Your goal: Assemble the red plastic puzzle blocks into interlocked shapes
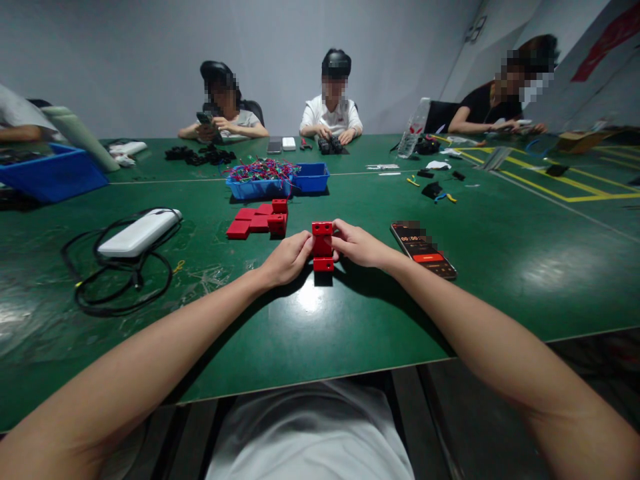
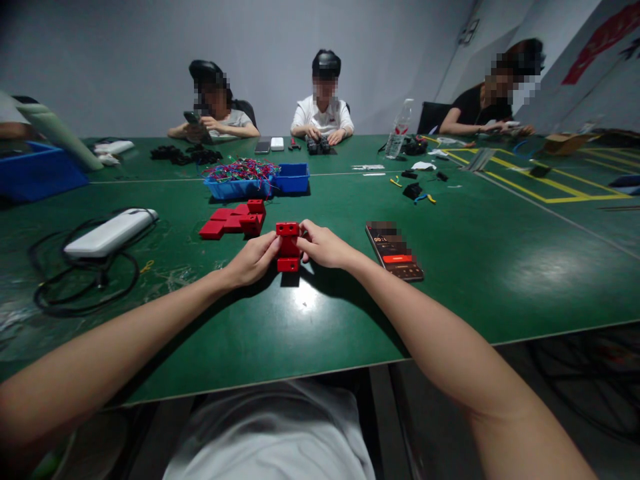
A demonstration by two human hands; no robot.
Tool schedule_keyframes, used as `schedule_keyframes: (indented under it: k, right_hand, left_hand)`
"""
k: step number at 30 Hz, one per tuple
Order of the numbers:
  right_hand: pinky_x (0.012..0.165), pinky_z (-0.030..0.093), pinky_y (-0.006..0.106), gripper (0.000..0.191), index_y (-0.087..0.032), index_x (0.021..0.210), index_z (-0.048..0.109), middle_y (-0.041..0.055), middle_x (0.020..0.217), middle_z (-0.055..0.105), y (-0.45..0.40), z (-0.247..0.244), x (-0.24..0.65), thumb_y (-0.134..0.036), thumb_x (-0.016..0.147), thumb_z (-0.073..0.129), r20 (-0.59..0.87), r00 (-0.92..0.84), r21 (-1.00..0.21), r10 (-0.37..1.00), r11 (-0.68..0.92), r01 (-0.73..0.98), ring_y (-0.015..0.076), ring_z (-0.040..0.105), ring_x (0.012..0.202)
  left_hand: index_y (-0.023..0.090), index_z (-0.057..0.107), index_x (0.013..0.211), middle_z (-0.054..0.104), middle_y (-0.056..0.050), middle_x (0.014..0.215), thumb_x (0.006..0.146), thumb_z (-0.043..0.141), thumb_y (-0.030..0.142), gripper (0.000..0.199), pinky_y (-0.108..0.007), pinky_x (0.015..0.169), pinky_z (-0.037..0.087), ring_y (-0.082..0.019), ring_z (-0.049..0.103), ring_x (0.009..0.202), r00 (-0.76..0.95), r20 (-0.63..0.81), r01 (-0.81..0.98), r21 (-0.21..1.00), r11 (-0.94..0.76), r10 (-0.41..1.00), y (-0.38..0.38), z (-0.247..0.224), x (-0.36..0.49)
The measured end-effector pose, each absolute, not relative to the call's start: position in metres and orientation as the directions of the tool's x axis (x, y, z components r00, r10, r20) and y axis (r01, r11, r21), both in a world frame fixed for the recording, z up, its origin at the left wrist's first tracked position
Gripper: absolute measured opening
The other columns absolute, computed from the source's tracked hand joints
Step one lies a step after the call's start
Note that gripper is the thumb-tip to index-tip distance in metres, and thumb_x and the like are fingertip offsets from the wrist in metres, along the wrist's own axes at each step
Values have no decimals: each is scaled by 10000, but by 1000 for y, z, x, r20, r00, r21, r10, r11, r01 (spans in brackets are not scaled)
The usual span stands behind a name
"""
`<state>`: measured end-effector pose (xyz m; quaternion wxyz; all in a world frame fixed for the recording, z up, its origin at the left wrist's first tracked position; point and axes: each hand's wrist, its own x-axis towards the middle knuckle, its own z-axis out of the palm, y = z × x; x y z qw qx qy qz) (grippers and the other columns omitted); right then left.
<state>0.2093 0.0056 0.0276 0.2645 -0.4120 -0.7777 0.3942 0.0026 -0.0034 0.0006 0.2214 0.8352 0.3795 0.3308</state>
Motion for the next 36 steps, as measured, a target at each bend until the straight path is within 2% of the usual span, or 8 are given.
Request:
schedule_keyframes:
  k: [6,20,36]
  right_hand:
    - [670,464,283,136,-213,928,460,-35,694,620,6,27,210,-341,943,503,81,-527,-831,846,349,433,147,630,645]
    - [656,480,288,251,-199,958,440,-9,730,621,6,24,210,-448,966,469,100,-557,-807,825,395,439,152,625,654]
    - [660,487,298,273,-194,986,456,-13,712,607,5,23,209,-464,961,493,99,-545,-813,832,384,439,152,629,651]
  left_hand:
    - [183,520,850,607,-44,811,1015,294,408,359,-297,708,447,-175,567,724,496,376,483,629,-609,783,-3,0,2]
    - [183,495,813,588,-34,772,1011,291,415,367,-288,677,435,-167,548,701,481,390,497,617,-611,785,0,-3,2]
    - [174,509,843,602,-46,811,1002,288,419,367,-312,720,449,-178,563,739,479,336,499,656,-567,811,1,-2,2]
